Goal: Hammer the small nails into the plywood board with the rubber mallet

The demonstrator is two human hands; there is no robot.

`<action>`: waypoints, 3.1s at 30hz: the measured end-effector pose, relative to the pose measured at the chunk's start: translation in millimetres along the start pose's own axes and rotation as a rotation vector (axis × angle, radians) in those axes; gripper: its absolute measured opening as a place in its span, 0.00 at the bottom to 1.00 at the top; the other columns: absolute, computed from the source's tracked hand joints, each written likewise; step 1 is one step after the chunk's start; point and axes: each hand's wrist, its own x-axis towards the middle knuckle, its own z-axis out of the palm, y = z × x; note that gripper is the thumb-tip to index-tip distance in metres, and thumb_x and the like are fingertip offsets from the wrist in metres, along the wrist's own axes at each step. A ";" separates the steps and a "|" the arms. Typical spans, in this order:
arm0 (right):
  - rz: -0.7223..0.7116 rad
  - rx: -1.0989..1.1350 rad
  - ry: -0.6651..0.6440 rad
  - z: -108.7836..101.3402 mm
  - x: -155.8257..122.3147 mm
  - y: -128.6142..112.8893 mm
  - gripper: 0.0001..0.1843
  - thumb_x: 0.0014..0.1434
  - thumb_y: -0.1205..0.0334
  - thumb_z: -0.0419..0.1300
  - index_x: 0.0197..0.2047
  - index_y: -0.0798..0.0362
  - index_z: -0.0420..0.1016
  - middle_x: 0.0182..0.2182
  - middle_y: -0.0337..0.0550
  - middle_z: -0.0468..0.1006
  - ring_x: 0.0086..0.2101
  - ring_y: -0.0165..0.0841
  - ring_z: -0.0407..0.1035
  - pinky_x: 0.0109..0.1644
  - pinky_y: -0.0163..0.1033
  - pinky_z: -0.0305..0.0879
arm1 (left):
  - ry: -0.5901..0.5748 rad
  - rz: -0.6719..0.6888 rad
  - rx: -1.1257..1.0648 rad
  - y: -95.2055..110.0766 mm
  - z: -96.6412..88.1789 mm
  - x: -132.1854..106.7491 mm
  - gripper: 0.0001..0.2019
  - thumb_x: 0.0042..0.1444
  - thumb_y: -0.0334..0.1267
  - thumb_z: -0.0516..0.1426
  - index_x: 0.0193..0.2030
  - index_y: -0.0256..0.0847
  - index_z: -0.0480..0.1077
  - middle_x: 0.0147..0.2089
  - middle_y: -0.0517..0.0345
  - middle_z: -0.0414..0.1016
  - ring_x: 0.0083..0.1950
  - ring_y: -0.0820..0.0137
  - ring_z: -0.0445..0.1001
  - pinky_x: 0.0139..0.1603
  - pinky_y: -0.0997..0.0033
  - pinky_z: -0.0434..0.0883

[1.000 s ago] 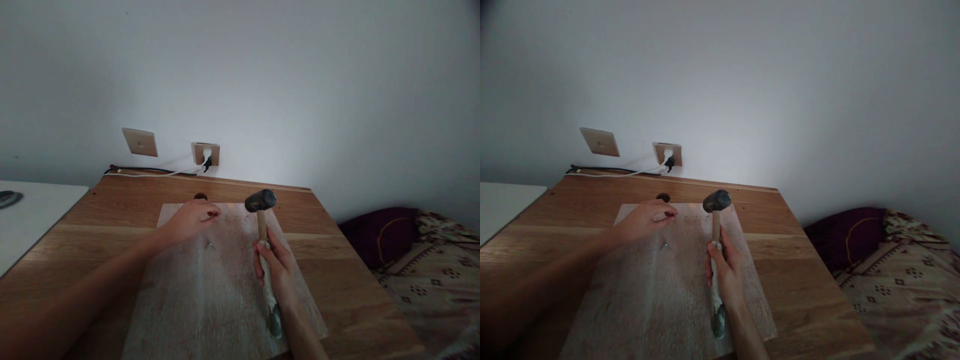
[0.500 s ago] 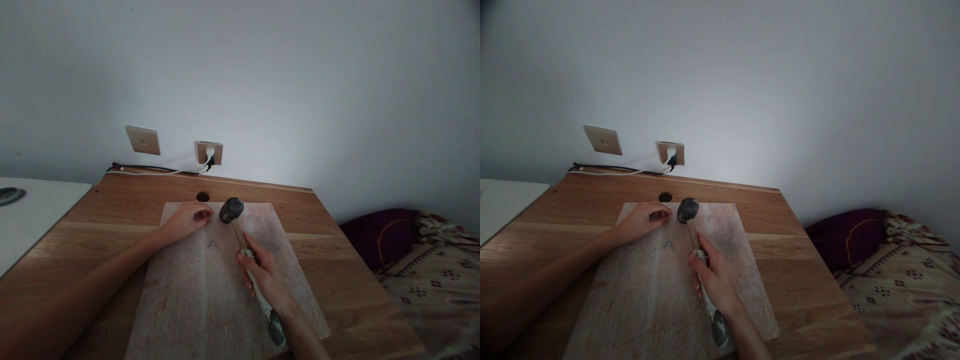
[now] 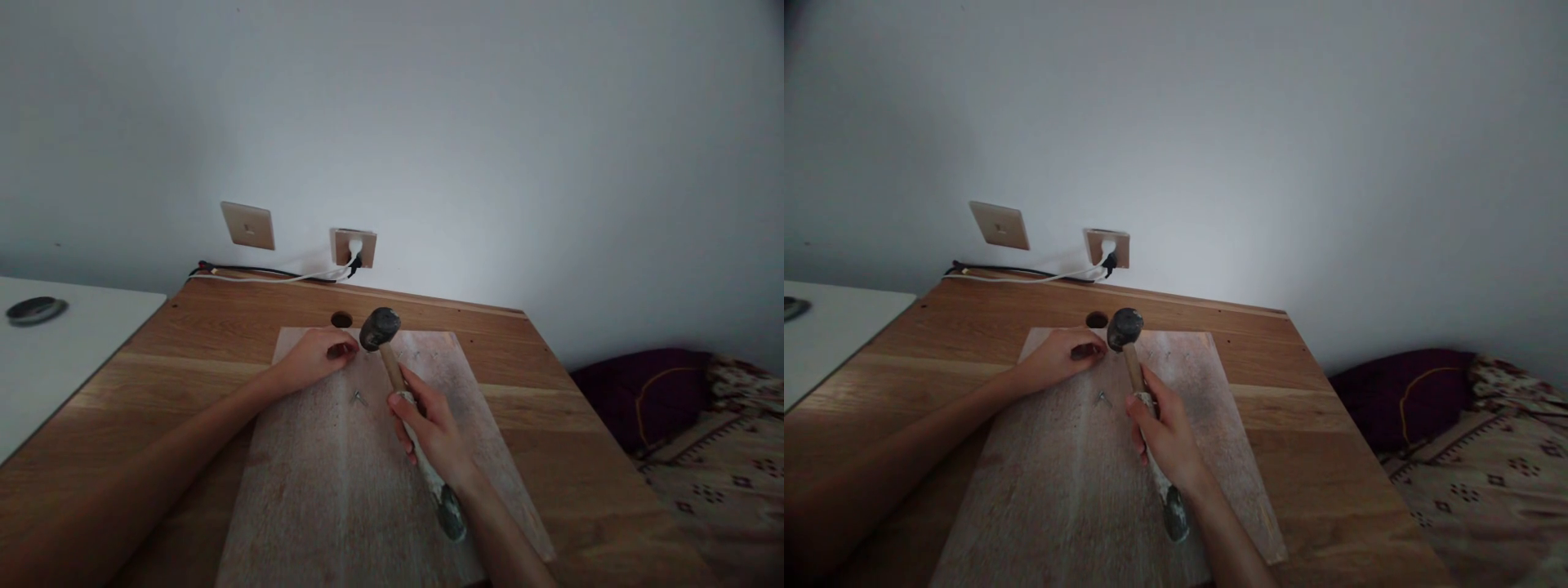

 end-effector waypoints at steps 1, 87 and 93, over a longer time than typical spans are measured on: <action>0.000 -0.002 0.000 -0.2 -0.8 1.5 0.39 0.63 0.46 0.65 0.72 0.55 0.67 0.20 0.26 0.65 0.15 0.25 0.57 0.13 0.29 0.59 | 0.004 0.006 0.015 0.0 -0.1 0.2 0.08 0.59 0.32 0.59 0.41 0.41 0.81 0.41 0.54 0.84 0.42 0.65 0.80 0.48 0.67 0.74; -0.033 -0.105 -0.002 -1.6 -2.4 27.0 0.41 0.67 0.47 0.62 0.77 0.55 0.61 0.20 0.30 0.68 0.14 0.26 0.59 0.14 0.31 0.61 | -0.076 -0.032 -0.037 -17.7 -28.6 -9.5 0.08 0.62 0.43 0.60 0.42 0.44 0.79 0.42 0.58 0.85 0.44 0.66 0.82 0.48 0.69 0.73; -0.023 -0.105 -0.025 0.5 -2.5 23.2 0.41 0.67 0.46 0.62 0.76 0.56 0.61 0.18 0.29 0.66 0.15 0.27 0.60 0.14 0.30 0.61 | -0.075 -0.042 0.012 -17.7 -27.2 -10.0 0.08 0.62 0.41 0.59 0.43 0.44 0.79 0.43 0.58 0.85 0.44 0.66 0.82 0.49 0.69 0.73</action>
